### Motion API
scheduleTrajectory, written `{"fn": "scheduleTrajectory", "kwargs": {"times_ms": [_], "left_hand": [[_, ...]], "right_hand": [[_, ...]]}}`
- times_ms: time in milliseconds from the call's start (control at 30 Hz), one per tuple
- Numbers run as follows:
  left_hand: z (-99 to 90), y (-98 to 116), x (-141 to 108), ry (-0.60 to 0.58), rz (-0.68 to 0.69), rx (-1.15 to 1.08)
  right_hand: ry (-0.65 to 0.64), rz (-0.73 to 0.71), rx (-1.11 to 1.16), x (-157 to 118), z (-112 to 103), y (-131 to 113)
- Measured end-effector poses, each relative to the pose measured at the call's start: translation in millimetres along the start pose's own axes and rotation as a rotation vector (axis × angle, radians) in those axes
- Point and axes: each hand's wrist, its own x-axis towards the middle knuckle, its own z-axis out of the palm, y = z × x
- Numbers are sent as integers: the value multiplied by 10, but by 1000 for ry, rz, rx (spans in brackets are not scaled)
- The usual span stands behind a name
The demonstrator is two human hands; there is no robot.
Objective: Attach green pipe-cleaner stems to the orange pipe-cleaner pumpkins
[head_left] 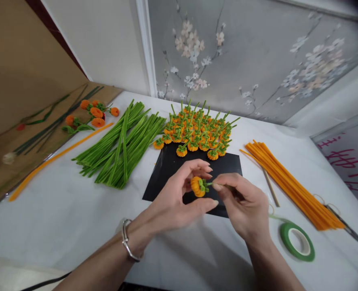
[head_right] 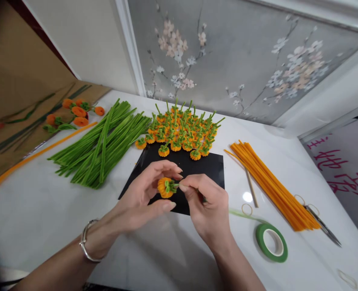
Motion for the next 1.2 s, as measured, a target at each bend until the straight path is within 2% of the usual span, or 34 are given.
{"fn": "scheduleTrajectory", "kwargs": {"times_ms": [100,200,267,367,467,667,867,1067,1200], "left_hand": [[-55,0,43,-101,-165,-282],[-86,-31,92,-108,-380,-476],[-91,-47,113,-93,-476,-523],[-94,-49,123,-124,-527,-525],[-105,-37,116,-153,-529,-532],[-126,-13,94,-113,-444,-503],[-136,-9,82,-112,-329,-404],[-129,1,68,-106,-221,-329],[-127,3,62,-95,-220,-279]], "right_hand": [[-8,-98,-44,17,-8,-23],[-17,-147,-67,31,5,-21],[-22,-163,-80,32,15,-13],[-24,-180,-94,26,22,-6],[-12,-190,-97,29,16,-6],[33,-181,-127,59,-20,29],[6,-321,-178,75,-78,73],[35,-286,-137,71,-78,45],[63,-346,-169,76,-84,53]]}}
